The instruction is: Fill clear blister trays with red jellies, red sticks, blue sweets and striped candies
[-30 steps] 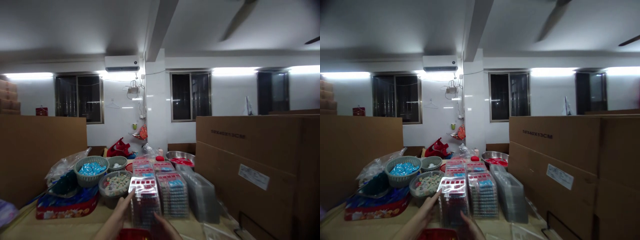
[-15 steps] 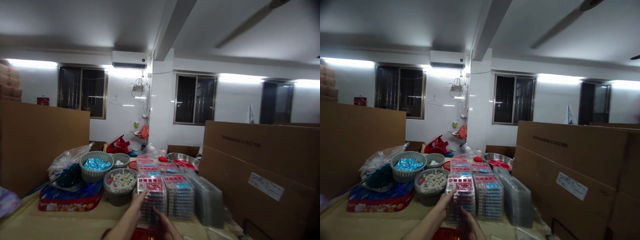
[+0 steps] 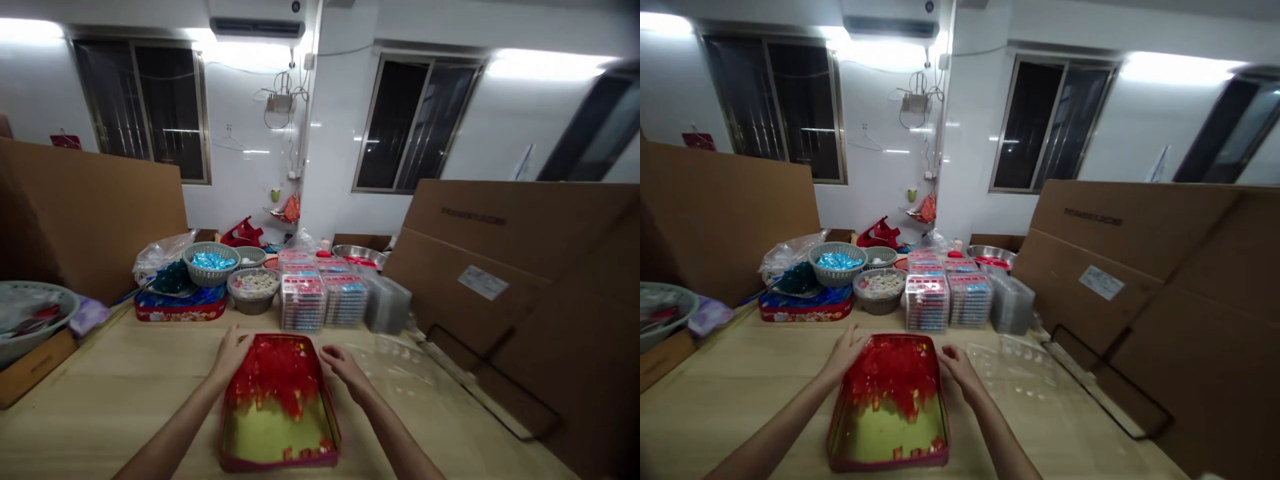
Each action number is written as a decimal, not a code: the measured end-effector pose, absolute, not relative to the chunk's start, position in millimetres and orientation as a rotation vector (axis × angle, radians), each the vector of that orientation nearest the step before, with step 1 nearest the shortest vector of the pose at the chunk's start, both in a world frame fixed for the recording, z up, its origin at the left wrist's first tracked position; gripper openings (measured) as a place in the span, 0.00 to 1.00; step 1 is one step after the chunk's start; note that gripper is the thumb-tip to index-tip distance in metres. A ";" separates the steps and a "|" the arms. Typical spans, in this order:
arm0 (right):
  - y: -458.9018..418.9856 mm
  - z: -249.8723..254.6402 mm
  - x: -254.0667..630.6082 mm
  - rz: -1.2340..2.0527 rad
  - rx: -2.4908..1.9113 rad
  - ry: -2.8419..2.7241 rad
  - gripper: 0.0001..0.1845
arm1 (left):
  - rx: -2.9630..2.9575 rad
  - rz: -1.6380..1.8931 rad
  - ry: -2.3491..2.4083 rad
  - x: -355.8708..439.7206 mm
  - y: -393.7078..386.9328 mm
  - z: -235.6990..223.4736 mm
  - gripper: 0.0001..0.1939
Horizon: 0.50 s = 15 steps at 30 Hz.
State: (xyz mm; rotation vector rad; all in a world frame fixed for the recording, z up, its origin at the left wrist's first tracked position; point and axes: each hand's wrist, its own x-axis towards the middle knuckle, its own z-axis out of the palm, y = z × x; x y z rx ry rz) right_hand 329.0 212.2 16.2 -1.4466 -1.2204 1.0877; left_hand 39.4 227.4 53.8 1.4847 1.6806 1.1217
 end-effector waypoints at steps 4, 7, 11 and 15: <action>144.9 -9.5 319.9 0.929 -1.512 -1.400 0.14 | 1.592 0.926 1.856 -8.4 155.5 3.8 0.38; 111.7 -23.5 306.1 0.859 -1.645 -1.406 0.09 | 1.540 0.787 1.798 -19.2 127.0 -20.3 0.39; 93.7 -19.7 289.5 0.800 -1.726 -1.263 0.09 | 1.572 0.806 1.584 -8.5 116.1 -15.1 0.26; 83.1 -10.8 285.5 0.910 -1.541 -1.194 0.10 | 1.495 0.914 1.525 0.7 106.2 5.2 0.18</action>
